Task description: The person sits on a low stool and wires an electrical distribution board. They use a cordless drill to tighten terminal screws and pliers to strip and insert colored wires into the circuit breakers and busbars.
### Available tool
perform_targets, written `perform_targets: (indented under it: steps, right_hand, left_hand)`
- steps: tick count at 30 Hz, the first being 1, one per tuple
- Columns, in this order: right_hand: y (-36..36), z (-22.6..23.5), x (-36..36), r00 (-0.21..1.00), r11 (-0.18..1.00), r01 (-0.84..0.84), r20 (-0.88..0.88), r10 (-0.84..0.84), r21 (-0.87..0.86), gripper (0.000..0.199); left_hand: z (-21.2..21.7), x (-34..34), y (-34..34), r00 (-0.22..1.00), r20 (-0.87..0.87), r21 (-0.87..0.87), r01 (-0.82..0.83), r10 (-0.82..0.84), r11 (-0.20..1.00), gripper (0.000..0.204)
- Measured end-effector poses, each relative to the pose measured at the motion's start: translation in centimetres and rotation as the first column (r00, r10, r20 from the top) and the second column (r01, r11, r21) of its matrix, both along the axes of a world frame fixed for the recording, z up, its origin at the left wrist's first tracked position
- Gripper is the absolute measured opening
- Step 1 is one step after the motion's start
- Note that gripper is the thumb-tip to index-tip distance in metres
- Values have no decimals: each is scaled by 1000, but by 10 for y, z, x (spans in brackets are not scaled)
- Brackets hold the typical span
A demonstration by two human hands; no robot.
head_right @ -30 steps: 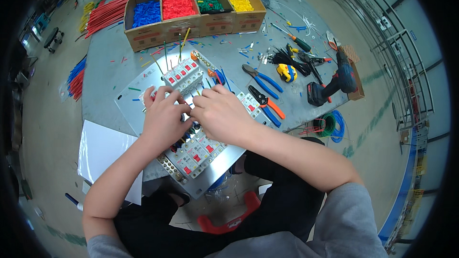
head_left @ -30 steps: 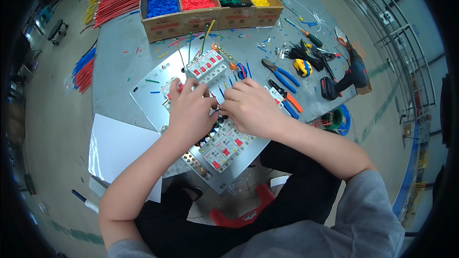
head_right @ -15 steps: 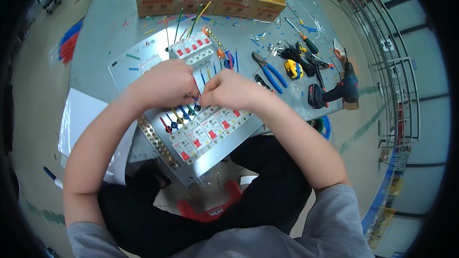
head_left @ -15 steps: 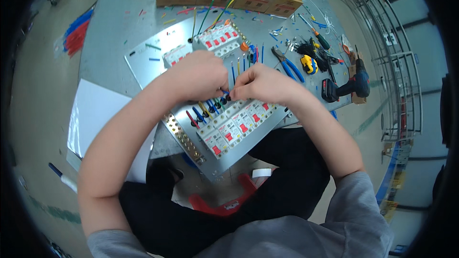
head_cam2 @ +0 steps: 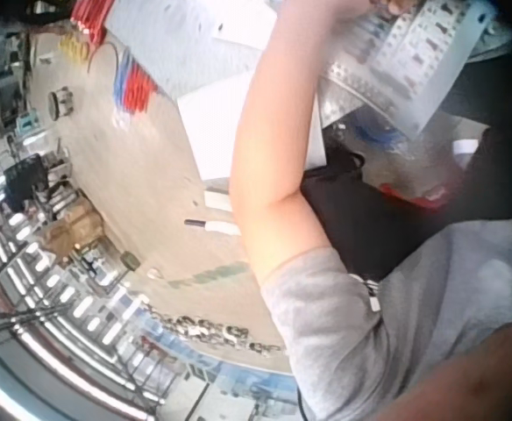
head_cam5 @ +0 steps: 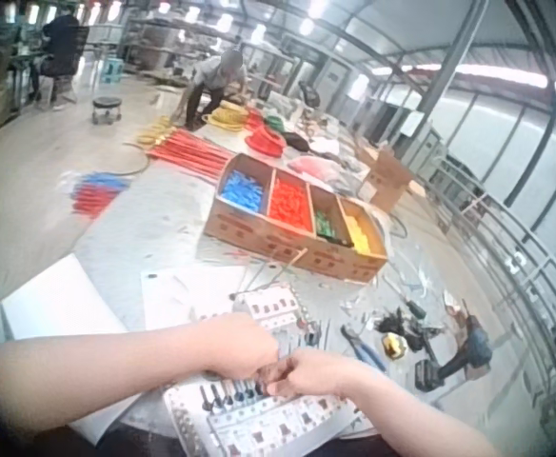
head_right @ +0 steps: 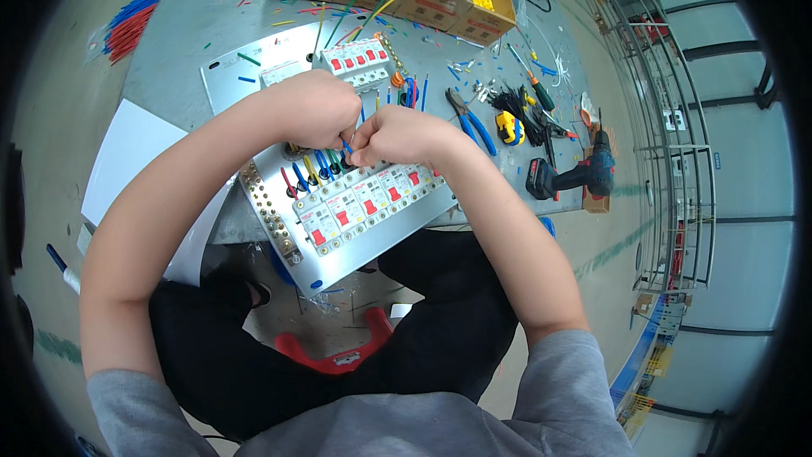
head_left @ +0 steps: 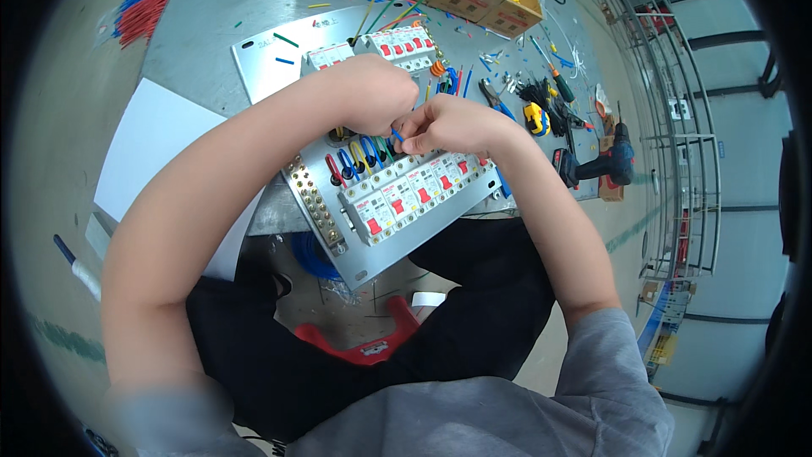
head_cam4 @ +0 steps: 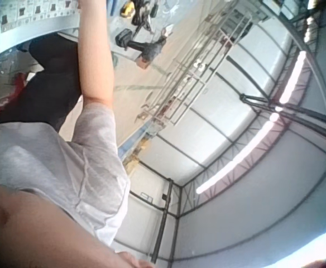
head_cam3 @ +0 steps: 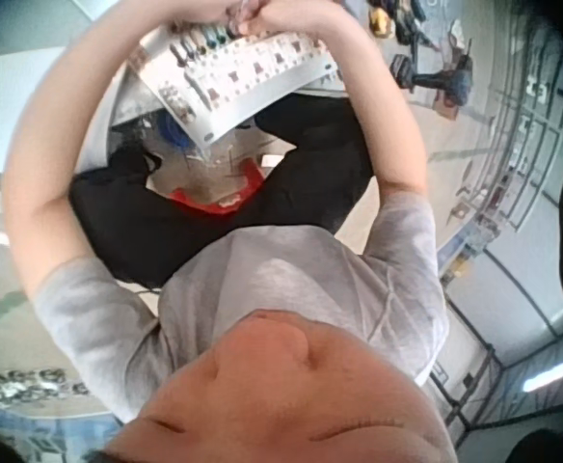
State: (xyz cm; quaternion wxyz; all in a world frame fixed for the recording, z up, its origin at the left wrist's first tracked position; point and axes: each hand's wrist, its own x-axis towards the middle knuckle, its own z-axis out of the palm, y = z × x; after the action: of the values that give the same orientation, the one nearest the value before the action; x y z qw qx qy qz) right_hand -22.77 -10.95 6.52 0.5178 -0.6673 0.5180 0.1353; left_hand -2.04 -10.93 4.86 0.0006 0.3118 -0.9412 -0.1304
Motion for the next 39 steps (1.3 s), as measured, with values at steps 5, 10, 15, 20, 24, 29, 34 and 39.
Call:
perform_targets:
  steps: [5, 10, 15, 20, 24, 29, 34, 39]
  right_hand:
    - [6, -3, 12, 992, 991, 110, -53, -115, -82, 21]
    - [6, -8, 5, 982, 981, 189, 19, -189, -51, 20]
    - [4, -11, 4, 958, 961, 276, 72, -277, 20, 9]
    - [11, -22, 5, 953, 952, 293, 102, -285, -84, 7]
    - [26, -19, 15, 974, 936, 220, 9, -226, -275, 9]
    - [31, -15, 18, 985, 920, 134, -50, -163, -368, 16]
    - [20, -11, 13, 980, 950, 166, -65, -189, -263, 17]
    - [12, -10, 4, 986, 982, 163, 45, -159, -95, 19]
  left_hand:
    - [-7, 3, -2, 1000, 25, -50, 8, -7, 999, 10]
    - [-10, 10, 2, 993, -120, -59, 5, -12, 998, 11]
    - [-15, 10, 8, 992, -122, -123, 0, -15, 992, 7]
    - [-18, 3, 8, 993, -116, -123, -19, 4, 992, 5]
    - [-21, 2, 7, 994, -103, -112, -43, 31, 993, 5]
    - [-19, 3, 6, 994, -106, -132, -42, 28, 990, 7]
    - [-17, 9, 2, 990, -142, -140, 2, -22, 990, 12]
    - [-15, 13, 3, 987, -162, -107, 1, -19, 994, 20]
